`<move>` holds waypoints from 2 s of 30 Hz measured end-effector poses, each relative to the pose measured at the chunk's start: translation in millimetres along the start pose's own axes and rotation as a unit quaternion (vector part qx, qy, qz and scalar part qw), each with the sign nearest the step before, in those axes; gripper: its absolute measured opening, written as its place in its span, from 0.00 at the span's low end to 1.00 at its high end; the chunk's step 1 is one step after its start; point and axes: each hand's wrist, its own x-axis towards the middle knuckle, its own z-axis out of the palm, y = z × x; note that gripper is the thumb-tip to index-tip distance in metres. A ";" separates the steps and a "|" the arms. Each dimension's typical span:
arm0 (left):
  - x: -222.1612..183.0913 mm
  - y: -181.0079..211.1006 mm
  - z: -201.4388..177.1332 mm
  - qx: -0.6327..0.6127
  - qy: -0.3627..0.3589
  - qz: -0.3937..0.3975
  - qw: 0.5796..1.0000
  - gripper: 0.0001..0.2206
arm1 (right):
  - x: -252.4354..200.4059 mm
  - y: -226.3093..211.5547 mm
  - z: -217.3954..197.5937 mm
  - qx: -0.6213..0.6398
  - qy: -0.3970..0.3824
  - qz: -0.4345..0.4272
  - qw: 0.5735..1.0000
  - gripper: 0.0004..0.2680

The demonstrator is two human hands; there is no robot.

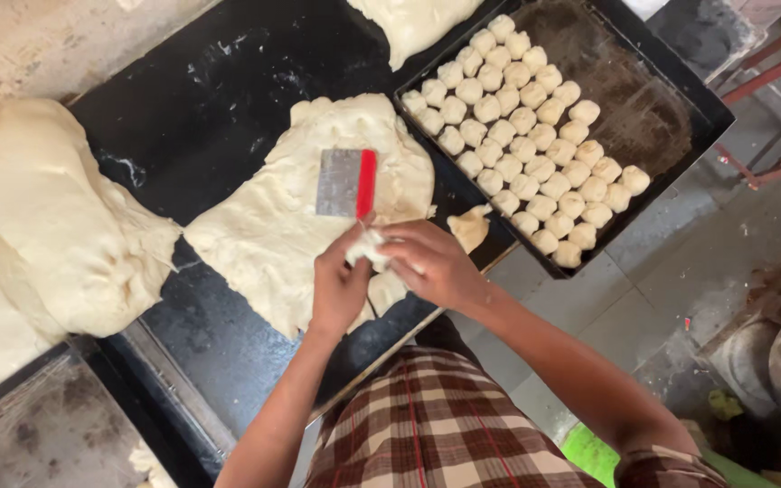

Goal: The person portions and shapes small pieces of dough from a larger slab, placing them onto a baking tray.

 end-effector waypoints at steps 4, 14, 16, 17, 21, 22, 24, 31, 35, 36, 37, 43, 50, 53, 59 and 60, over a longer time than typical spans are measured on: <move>-4.7 8.5 -28.4 -0.464 -0.107 -0.212 0.854 0.21 | -4.5 -21.8 17.1 -0.115 0.028 -0.030 0.993 0.17; 0.5 -21.2 -44.0 -0.079 -0.154 0.055 0.983 0.15 | 6.4 -21.3 22.6 0.429 0.048 0.454 0.780 0.11; 10.7 -51.3 -33.0 -0.149 -0.127 0.046 0.980 0.11 | 0.2 -24.6 27.9 0.402 0.055 0.432 0.805 0.07; 22.2 -65.5 -27.3 -0.209 -0.105 0.022 0.972 0.10 | -2.4 -27.5 30.0 0.394 0.046 0.409 0.822 0.06; 50.9 -71.3 -45.6 -0.334 0.054 -0.088 0.937 0.13 | -20.8 -65.5 9.8 0.517 -0.115 0.386 0.755 0.06; 48.8 -61.4 -47.4 -0.278 0.032 -0.134 0.951 0.15 | -12.6 -62.1 10.0 0.476 -0.049 0.451 0.754 0.11; 33.8 -41.1 -49.6 -0.162 -0.015 -0.223 0.961 0.18 | 2.7 -48.0 13.3 0.382 0.086 0.566 0.726 0.24; 21.6 -26.7 -7.8 -0.192 -0.155 -0.060 0.967 0.21 | -15.3 -20.5 1.4 0.027 0.085 0.210 0.974 0.08; 46.3 9.7 12.6 -0.372 -0.116 -0.198 0.899 0.24 | -16.4 -4.5 -23.6 -0.173 0.056 -0.049 0.982 0.12; 52.0 18.5 16.9 -0.433 -0.129 -0.242 0.859 0.21 | -17.6 0.9 -28.8 -0.208 0.060 -0.036 0.976 0.13; 54.3 26.0 22.3 -0.408 -0.147 -0.253 0.865 0.21 | -19.5 4.5 -30.5 -0.157 0.080 -0.017 0.984 0.13; 65.5 33.9 59.0 -0.244 -0.231 -0.153 0.929 0.21 | -11.7 29.3 -75.1 -0.024 0.073 0.018 0.997 0.14; 81.9 22.1 98.2 -0.164 -0.276 -0.057 0.945 0.22 | 3.2 46.2 -105.5 0.512 0.149 0.464 0.707 0.22; 85.7 29.1 117.1 -0.333 -0.247 -0.151 0.897 0.28 | -20.4 43.9 -106.7 0.095 0.094 0.209 0.969 0.19; 87.5 54.1 121.4 -0.096 -0.271 0.131 0.949 0.42 | -81.7 140.7 -149.2 -0.117 0.294 0.289 0.904 0.15; 89.7 53.0 119.0 0.010 -0.235 0.185 0.954 0.43 | -85.5 176.8 -170.2 -0.132 0.361 0.333 0.861 0.16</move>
